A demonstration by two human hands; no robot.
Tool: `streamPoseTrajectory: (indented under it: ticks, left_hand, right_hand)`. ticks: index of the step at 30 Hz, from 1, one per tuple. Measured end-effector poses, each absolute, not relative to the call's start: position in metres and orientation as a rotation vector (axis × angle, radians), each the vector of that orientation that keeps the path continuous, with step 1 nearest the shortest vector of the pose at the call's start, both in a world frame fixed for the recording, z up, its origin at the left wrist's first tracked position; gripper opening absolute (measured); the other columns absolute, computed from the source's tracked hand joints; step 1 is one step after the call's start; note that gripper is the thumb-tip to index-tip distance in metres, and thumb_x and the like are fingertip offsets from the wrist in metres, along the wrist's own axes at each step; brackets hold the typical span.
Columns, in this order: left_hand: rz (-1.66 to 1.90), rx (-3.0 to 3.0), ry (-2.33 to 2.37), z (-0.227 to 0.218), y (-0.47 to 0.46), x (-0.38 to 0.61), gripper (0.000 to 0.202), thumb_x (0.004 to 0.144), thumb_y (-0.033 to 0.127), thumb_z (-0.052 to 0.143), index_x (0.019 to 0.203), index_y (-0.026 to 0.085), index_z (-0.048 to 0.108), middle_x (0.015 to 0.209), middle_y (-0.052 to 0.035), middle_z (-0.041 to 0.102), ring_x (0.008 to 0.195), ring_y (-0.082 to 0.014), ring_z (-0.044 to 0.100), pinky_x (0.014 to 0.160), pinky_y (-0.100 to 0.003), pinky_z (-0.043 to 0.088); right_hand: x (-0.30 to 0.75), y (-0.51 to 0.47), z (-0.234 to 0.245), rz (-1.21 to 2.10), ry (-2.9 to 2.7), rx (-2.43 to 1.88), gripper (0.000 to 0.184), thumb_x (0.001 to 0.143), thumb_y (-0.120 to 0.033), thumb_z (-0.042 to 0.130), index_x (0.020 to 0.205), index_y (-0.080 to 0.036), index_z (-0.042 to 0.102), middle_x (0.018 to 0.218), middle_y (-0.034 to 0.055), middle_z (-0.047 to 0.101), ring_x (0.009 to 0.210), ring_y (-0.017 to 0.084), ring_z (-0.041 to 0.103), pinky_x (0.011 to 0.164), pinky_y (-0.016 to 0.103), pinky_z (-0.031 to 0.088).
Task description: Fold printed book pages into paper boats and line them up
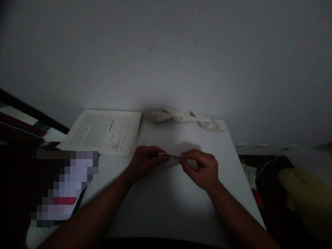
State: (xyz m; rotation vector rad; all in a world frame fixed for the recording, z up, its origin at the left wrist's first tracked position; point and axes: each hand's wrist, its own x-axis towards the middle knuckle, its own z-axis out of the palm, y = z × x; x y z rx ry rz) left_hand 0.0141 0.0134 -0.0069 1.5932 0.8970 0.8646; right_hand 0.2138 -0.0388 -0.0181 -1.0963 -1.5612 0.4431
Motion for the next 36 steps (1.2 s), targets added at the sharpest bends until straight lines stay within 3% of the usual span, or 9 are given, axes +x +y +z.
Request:
streamPoseTrajectory:
  ticks: [7, 17, 28, 33, 36]
  left_hand:
    - [0.940, 1.636, 0.938, -0.006, 0.014, 0.015, 0.016, 0.074, 0.030, 0.071, 0.078, 0.015, 0.075, 0.061, -0.0009, 0.068, 0.055, -0.0095, 0.054, 0.054, -0.020, 0.042]
    - [0.935, 1.716, 0.958, -0.004, 0.013, 0.015, 0.014, 0.075, 0.026, 0.070, 0.076, 0.014, 0.075, 0.061, -0.0012, 0.068, 0.057, -0.0094, 0.056, 0.055, -0.019, 0.041]
    - [0.873, 1.473, 0.927, -0.009, 0.014, 0.016, 0.019, 0.072, 0.032, 0.072, 0.074, 0.013, 0.073, 0.058, 0.0010, 0.063, 0.053, -0.0080, 0.050, 0.052, -0.019, 0.038]
    - [0.819, 1.385, 0.871, -0.013, 0.015, 0.017, 0.024, 0.074, 0.036, 0.070, 0.079, 0.013, 0.071, 0.060, 0.0021, 0.058, 0.054, -0.0075, 0.048, 0.053, -0.020, 0.037]
    - [0.847, 1.401, 0.889, -0.013, 0.015, 0.017, 0.024, 0.074, 0.034, 0.070, 0.086, 0.013, 0.070, 0.058, 0.0043, 0.052, 0.052, -0.0065, 0.045, 0.052, -0.019, 0.034]
  right_hand:
    - [0.205, -0.039, -0.012, 0.516, -1.328, -1.180, 0.026, 0.065, -0.013, 0.077, 0.086, -0.023, 0.066, 0.073, -0.0002, 0.074, 0.060, 0.015, 0.070, 0.055, 0.023, 0.058]
    - [0.205, -0.036, -0.011, 0.648, -1.274, -1.100, 0.016, 0.064, -0.007, 0.076, 0.066, -0.021, 0.068, 0.072, 0.0006, 0.075, 0.064, 0.013, 0.071, 0.058, 0.022, 0.058]
    - [0.208, -0.032, -0.018, 0.784, -1.152, -1.133, 0.016, 0.062, -0.009, 0.078, 0.059, -0.019, 0.066, 0.067, 0.0022, 0.074, 0.058, 0.014, 0.068, 0.053, 0.022, 0.055]
    - [0.212, -0.031, -0.019, 0.796, -1.124, -1.216, 0.015, 0.062, -0.014, 0.080, 0.062, -0.019, 0.066, 0.062, 0.0011, 0.071, 0.052, 0.012, 0.066, 0.048, 0.021, 0.053]
    - [0.214, -0.031, -0.018, 0.838, -1.059, -1.230, 0.020, 0.062, -0.016, 0.081, 0.073, -0.020, 0.065, 0.058, -0.0017, 0.070, 0.046, 0.011, 0.063, 0.046, 0.021, 0.052]
